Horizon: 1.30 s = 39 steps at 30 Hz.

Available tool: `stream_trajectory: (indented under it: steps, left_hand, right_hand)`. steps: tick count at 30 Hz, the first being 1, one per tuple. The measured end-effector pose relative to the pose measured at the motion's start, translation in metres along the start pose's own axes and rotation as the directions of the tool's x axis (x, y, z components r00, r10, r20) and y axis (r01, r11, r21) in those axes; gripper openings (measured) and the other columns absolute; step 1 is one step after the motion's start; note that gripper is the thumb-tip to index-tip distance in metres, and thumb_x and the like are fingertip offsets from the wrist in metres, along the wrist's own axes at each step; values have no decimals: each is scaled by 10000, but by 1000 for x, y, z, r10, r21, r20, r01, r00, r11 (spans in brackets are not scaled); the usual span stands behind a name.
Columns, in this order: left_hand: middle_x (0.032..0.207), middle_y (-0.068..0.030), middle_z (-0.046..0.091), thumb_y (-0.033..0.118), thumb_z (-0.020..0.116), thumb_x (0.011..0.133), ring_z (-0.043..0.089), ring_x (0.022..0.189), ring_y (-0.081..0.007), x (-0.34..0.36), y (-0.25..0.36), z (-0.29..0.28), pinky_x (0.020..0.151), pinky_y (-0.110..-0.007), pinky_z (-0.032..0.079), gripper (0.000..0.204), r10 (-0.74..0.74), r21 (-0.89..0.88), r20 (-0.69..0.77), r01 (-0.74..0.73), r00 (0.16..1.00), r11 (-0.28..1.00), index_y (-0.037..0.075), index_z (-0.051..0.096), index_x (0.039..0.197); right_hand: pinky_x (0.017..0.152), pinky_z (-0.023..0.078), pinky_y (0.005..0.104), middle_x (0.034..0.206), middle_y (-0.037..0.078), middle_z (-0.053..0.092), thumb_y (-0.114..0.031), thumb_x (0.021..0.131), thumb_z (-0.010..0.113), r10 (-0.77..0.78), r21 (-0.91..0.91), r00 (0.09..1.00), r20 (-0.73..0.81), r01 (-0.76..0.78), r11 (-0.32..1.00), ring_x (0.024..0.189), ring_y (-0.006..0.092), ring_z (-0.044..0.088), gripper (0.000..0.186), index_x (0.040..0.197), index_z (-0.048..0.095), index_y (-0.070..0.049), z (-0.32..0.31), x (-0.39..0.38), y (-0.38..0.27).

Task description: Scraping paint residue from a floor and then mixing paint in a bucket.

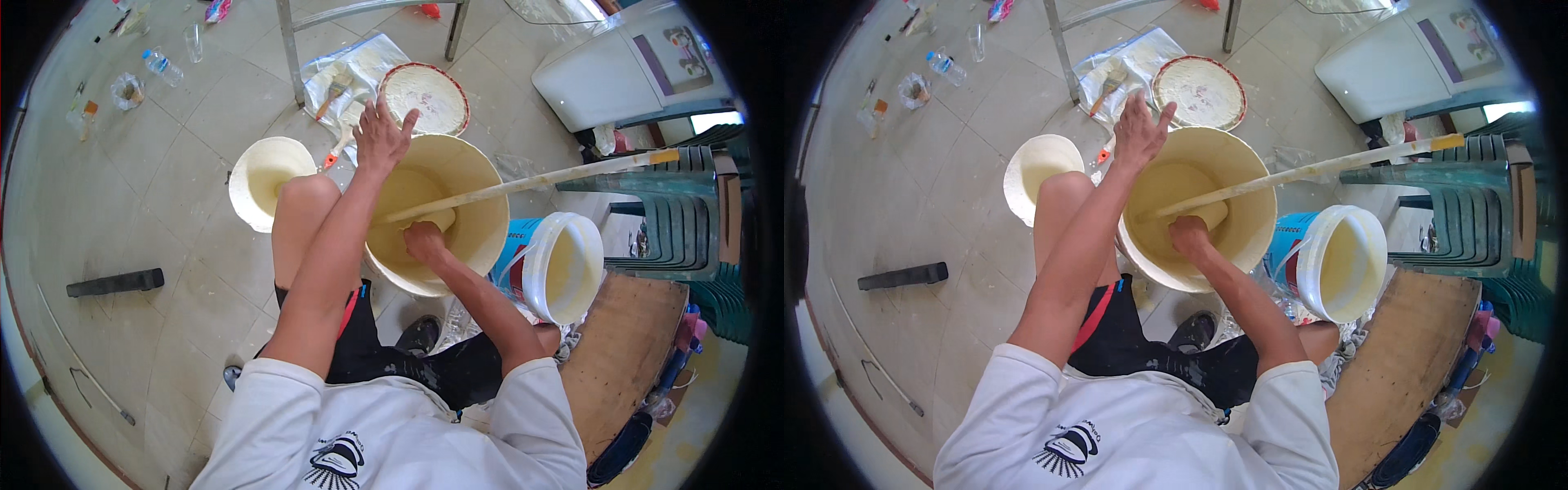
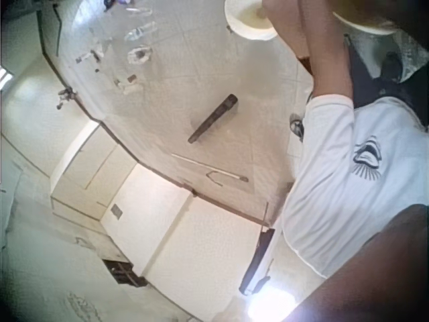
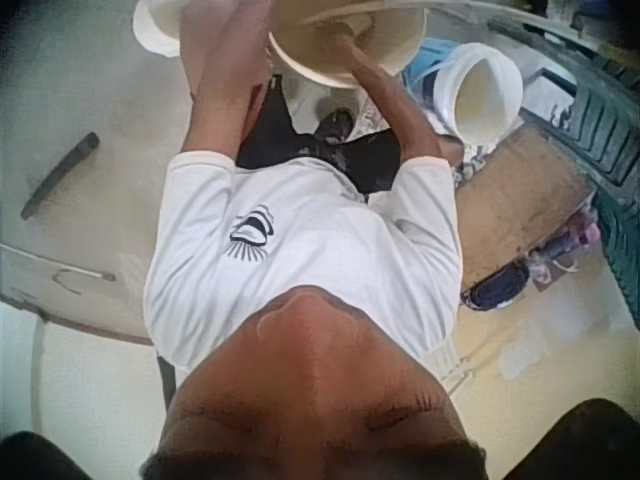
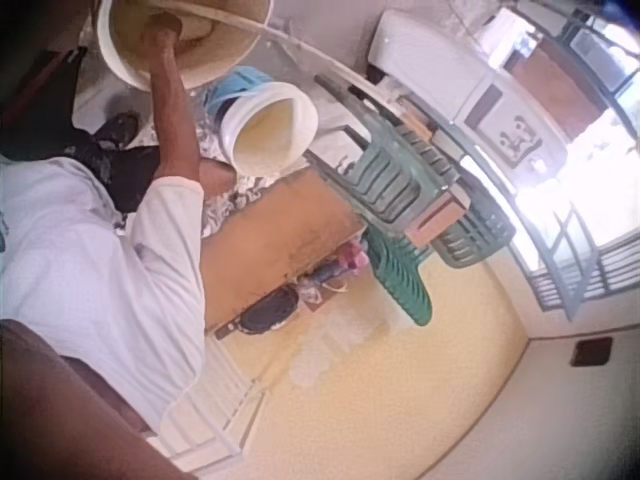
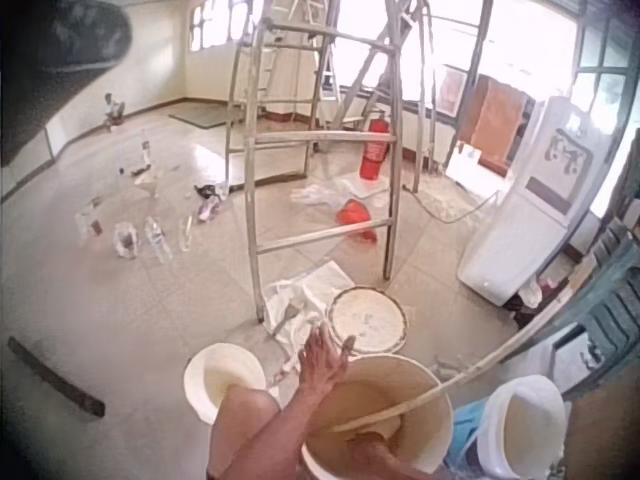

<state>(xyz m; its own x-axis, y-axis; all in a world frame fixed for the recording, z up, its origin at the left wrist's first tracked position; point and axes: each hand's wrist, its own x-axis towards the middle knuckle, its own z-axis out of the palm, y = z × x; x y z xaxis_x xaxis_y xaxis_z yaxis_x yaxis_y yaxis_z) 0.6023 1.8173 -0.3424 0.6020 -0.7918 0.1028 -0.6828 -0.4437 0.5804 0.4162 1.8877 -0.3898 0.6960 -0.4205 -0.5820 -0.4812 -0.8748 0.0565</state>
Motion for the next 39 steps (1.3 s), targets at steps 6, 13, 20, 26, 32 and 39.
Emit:
stream_trajectory:
  steps: [6,13,20,26,32,39]
  left_hand:
    - [1284,-194,405,525,332,878,439,1153,-342,3,16,-9,954,-464,341,633,71,-186,119,-48,990,981,29,391,1267]
    - [1192,-207,499,494,331,884,518,1055,-355,5,21,-20,894,-437,404,594,12,-182,176,21,984,983,23,444,1227]
    - [1144,-200,537,483,306,896,548,1008,-357,5,23,-24,865,-443,420,568,29,-146,179,-3,983,989,27,483,1184]
    - [1138,-199,541,476,300,899,545,1011,-358,4,25,-21,870,-434,419,557,28,-153,180,0,983,988,39,492,1185]
    - [1044,-203,582,457,322,900,583,923,-354,3,18,-18,810,-443,453,521,37,-155,115,-18,993,988,35,522,1131]
    - [1029,-209,588,444,320,902,583,911,-367,2,23,-18,799,-447,455,515,57,-164,116,-38,992,986,27,532,1118]
  right_hand:
    - [602,517,392,755,125,651,-132,754,539,92,87,982,-166,-78,993,721,270,645,158,789,671,-52,51,31,3]
    - [603,516,404,772,163,645,-68,753,500,106,146,991,-84,-93,985,721,302,639,175,779,670,-33,60,43,-4]
    - [679,507,410,850,152,652,-137,715,541,-83,240,992,94,58,969,778,306,635,184,790,674,-34,48,28,-17]
    - [700,483,433,818,171,636,-174,727,529,-127,365,988,85,87,927,780,329,618,199,776,650,-23,39,8,14]
    - [723,469,433,824,180,623,-249,803,513,-83,428,996,29,63,902,794,330,605,252,856,636,-34,2,-20,74]
    - [766,473,421,856,160,637,-304,846,517,248,364,949,193,-304,880,823,313,616,289,878,643,-45,21,-26,91]
